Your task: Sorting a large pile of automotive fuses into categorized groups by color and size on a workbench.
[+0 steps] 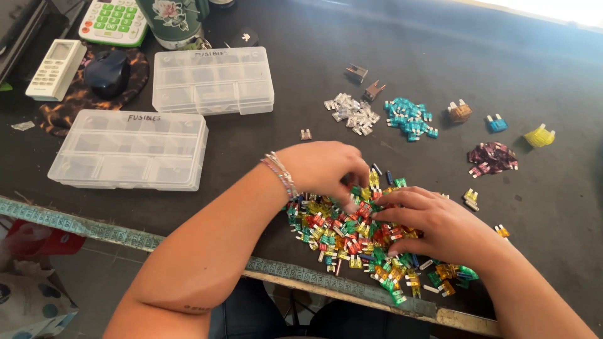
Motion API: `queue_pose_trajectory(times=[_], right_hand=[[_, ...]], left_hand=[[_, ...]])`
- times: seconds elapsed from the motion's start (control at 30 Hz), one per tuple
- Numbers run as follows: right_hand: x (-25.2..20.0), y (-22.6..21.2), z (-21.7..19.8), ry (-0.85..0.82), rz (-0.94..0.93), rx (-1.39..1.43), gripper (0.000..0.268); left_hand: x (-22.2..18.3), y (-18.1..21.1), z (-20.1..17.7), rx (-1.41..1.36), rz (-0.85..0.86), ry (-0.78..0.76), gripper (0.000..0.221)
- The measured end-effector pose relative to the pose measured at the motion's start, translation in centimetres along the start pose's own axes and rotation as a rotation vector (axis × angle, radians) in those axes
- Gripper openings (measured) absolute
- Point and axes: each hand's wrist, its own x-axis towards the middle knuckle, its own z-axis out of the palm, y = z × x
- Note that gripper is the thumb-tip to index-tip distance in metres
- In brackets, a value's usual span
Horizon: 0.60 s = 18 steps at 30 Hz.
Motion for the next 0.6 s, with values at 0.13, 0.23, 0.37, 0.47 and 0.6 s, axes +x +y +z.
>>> queue_pose_trajectory(times=[0.13, 0.23, 0.37, 0.47, 0.6], right_hand=[[0.0, 0.2, 0.0, -0.006, -0.002, -0.009, 0.048], [0.1, 0.2, 0.0, -0.008, 0.002, -0.026, 0.043], [0.3, 0.0, -0.6, -0.014, -0.010, -0.009, 0.026], [0.4, -0.3, -1.1, -0.005, -0.047, -0.023, 0.018], [0.9, -1.3, -1.6, 0.105, -0.157, -0.083, 0.017]], left_hand=[[-1.9, 1.0, 0.1, 0.130, -0.156, -0.142, 0.075], [-1.0, 0.5, 1.1, 0.124, -0.160, -0.101, 0.083], [-0.1, -0.3, 1.1, 0.089, -0.085, -0.113, 0.053], [0.3, -0.4, 0.9, 0.077, -0.067, -0.139, 0.034], [0.6, -0.5, 0.9, 0.097, -0.060, -0.134, 0.024]])
